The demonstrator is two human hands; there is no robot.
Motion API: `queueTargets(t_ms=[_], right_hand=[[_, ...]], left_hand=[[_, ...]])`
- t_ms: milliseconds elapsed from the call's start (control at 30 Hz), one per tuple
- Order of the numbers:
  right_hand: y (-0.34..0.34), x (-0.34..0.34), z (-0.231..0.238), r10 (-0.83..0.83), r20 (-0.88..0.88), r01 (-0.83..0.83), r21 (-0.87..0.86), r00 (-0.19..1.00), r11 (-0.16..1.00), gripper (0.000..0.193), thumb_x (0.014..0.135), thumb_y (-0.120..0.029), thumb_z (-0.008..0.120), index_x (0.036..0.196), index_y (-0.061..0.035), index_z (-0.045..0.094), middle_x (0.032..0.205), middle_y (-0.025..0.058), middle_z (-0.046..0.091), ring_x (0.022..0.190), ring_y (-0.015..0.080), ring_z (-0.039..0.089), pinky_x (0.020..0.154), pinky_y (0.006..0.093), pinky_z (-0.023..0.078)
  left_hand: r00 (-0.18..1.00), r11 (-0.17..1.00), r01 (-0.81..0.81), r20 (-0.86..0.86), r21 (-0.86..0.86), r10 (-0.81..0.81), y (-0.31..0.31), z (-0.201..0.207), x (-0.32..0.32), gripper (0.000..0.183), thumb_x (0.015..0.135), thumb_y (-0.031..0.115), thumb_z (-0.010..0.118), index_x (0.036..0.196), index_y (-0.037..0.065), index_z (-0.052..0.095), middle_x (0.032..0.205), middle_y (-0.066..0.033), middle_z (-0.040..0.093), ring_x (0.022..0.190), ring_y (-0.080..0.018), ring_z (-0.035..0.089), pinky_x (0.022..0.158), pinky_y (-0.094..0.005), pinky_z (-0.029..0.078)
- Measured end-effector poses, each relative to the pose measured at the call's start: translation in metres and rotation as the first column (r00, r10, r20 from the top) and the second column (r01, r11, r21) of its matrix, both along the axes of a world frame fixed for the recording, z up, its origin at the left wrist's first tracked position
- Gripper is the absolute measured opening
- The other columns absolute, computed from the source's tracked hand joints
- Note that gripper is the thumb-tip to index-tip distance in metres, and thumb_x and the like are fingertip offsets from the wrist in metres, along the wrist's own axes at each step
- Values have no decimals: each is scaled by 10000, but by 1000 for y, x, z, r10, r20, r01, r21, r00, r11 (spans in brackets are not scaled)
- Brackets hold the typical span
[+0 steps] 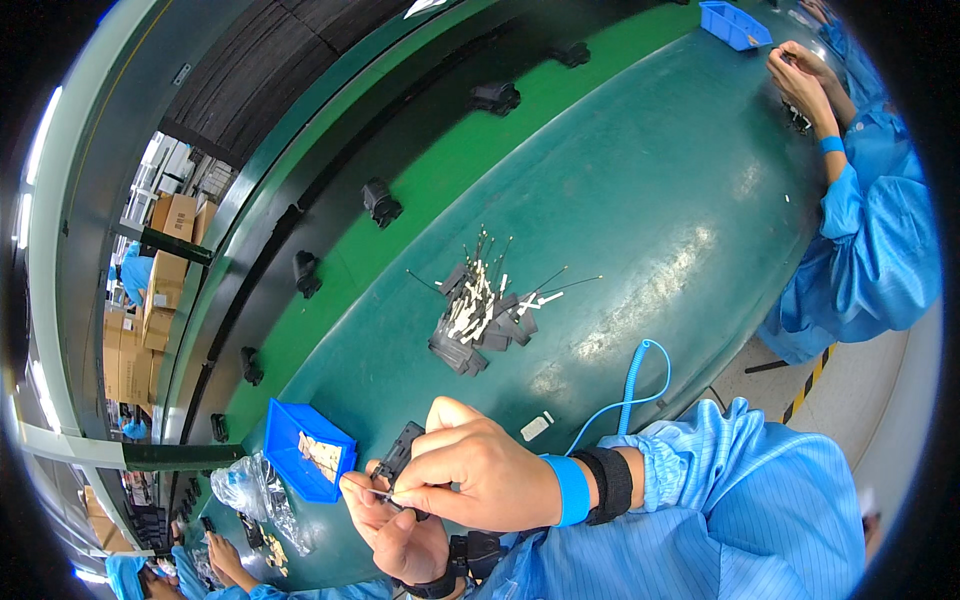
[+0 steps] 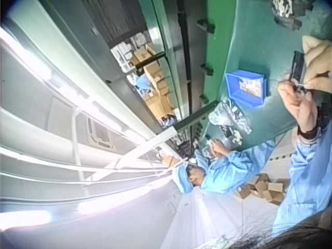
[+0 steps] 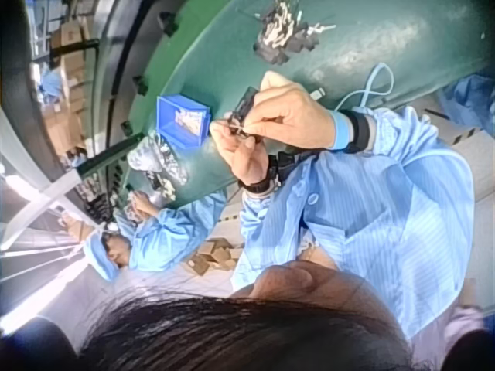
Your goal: Assembling small black plastic components on a factory assembly line.
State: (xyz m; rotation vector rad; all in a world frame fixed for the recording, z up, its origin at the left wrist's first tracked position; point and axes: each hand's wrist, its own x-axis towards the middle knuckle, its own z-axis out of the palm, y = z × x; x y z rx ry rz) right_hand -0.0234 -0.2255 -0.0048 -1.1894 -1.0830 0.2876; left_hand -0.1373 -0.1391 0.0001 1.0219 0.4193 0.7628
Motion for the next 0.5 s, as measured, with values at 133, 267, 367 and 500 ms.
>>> queueTargets(t_ms=[133, 267, 367, 500], right_hand=[[1, 0, -1, 0, 6, 0, 1, 1000, 1000, 70, 745, -103, 691, 814, -92, 688, 644, 2, 549, 665, 178, 402, 633, 292, 338], [0, 1, 0, -2, 11, 2, 2, 1000, 1000, 70, 744, -101, 691, 813, -92, 688, 648, 0, 556, 663, 175, 405, 634, 291, 339], [0, 1, -1, -1, -3, 1, -1, 1000, 1000, 71, 742, -100, 692, 812, -93, 690, 652, -1, 561, 663, 173, 410, 636, 289, 341], [0, 1, -1, 3, -35, -3, 4, 999, 1000, 70, 742, -105, 696, 809, -84, 690, 653, 3, 571, 664, 170, 414, 639, 289, 343]], left_hand=[[1000, 1000, -14, 11, 10, 14, -1, 1, 1, 453, 583, 51, 686, 869, 106, 339, 867, -59, 380, 820, -132, 380, 786, -258, 324], [1000, 1000, -15, 7, -2, 15, -1, 2, 1, 457, 585, 50, 691, 874, 107, 342, 885, -61, 381, 838, -134, 389, 807, -260, 327], [1000, 1000, -9, 6, -11, 9, -1, 2, 1, 464, 581, 49, 695, 880, 107, 344, 898, -61, 381, 848, -134, 395, 820, -260, 326], [1000, 999, 19, -3, -27, -19, 1, -2, -4, 476, 573, 48, 693, 906, 100, 356, 927, -65, 388, 868, -139, 407, 845, -264, 328]])
